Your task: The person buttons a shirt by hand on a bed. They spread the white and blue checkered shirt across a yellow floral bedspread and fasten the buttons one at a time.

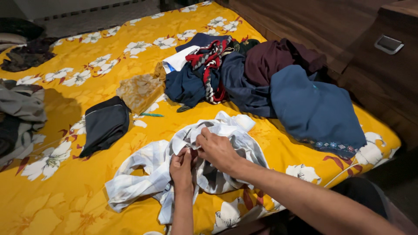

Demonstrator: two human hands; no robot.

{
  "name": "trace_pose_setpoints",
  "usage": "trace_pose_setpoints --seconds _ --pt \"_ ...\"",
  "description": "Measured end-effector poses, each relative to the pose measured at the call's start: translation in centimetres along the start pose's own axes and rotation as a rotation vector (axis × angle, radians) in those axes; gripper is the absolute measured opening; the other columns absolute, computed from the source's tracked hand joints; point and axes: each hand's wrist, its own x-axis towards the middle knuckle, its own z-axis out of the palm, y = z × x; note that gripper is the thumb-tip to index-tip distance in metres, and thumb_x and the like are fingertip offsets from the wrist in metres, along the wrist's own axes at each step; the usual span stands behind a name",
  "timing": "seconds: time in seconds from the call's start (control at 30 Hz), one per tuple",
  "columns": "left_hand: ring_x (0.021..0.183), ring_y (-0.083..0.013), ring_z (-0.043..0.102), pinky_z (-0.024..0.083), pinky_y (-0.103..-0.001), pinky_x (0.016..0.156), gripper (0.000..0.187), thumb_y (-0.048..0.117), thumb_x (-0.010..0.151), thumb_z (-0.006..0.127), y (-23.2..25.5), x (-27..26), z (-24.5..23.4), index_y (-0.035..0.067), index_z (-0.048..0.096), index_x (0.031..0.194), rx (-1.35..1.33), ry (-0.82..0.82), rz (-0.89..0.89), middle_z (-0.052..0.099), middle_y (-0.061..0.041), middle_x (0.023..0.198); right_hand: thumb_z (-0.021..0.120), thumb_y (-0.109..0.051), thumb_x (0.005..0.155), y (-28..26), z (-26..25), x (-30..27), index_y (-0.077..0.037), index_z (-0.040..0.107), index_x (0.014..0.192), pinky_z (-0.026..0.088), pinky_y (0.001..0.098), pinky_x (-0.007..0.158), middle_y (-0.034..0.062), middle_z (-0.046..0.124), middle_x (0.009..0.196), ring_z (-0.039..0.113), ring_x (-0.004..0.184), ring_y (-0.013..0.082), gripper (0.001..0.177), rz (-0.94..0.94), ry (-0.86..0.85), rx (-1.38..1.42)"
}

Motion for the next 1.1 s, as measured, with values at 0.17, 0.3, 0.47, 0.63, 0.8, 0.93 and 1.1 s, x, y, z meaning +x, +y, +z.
trace_pose_setpoints --seconds 0.17,0.3,0.47,0.63,0.8,0.93,1.1 --pt "0.088 -0.0149 0.069 0.058 -0.03 0.079 0.013 0.007 0.099 0.062 -0.4 0.3 -0.3 0.002 0.06 0.111 -0.015 0.04 -0.016 0.07 -0.008 0.103 0.078 -0.015 0.078 0.1 -0.1 0.3 -0.007 0.057 0.1 0.055 0.0387 0.065 0.0082 0.058 0.098 0.069 0.086 0.0248 0.031 -0.163 -0.033 0.038" --pt "0.087 -0.0156 0.069 0.057 -0.029 0.079 0.012 0.006 0.099 0.062 -0.9 0.5 -0.6 0.001 0.06 0.111 -0.053 0.034 -0.029 0.071 -0.009 0.102 0.074 -0.012 0.079 0.7 0.1 0.2 -0.012 0.064 0.102 0.055 0.0374 0.062 0.0056 0.06 0.097 0.071 0.085 0.0234 0.025 -0.216 -0.065 0.015" --pt "0.083 -0.0163 0.068 0.056 -0.03 0.077 0.013 0.005 0.1 0.061 -1.1 0.6 -1.0 0.002 0.061 0.112 -0.063 0.029 -0.045 0.071 -0.009 0.103 0.068 -0.006 0.084 1.4 0.2 0.4 -0.014 0.07 0.108 0.055 0.0387 0.061 0.0066 0.062 0.099 0.071 0.082 0.0259 0.026 -0.252 -0.124 -0.012" --pt "0.087 -0.0152 0.07 0.057 -0.028 0.08 0.014 0.003 0.099 0.063 -0.9 0.4 -0.8 -0.002 0.065 0.111 -0.029 -0.016 -0.008 0.073 -0.011 0.104 0.07 -0.014 0.085 1.4 0.5 1.0 -0.009 0.069 0.104 0.056 0.0436 0.066 0.0115 0.064 0.103 0.07 0.078 0.0324 0.019 -0.016 -0.092 0.042" --pt "0.09 -0.0149 0.071 0.057 -0.027 0.082 0.016 0.001 0.097 0.065 -0.7 0.2 -0.6 -0.004 0.064 0.112 -0.061 -0.004 -0.011 0.074 -0.011 0.105 0.072 -0.017 0.082 0.1 2.3 1.2 -0.009 0.071 0.097 0.056 0.0448 0.068 0.0134 0.065 0.109 0.07 0.076 0.0344 0.018 0.157 -0.057 0.049" --pt "0.086 -0.0155 0.071 0.058 -0.028 0.079 0.017 0.004 0.096 0.064 -1.5 0.7 -1.2 -0.002 0.064 0.112 -0.127 0.0 -0.031 0.073 -0.009 0.101 0.074 -0.019 0.083 -1.1 2.4 0.7 -0.009 0.071 0.098 0.056 0.0434 0.067 0.0127 0.064 0.105 0.07 0.076 0.0329 0.018 0.18 0.001 0.061" --pt "0.083 -0.0148 0.066 0.054 -0.027 0.075 0.018 0.002 0.097 0.067 -3.2 2.1 -2.7 -0.003 0.066 0.115 -0.148 -0.023 0.056 0.072 -0.01 0.102 0.074 -0.016 0.081 -2.3 2.9 -0.6 -0.007 0.068 0.096 0.056 0.044 0.063 0.0143 0.062 0.102 0.07 0.073 0.0315 0.019 0.085 -0.034 -0.016"
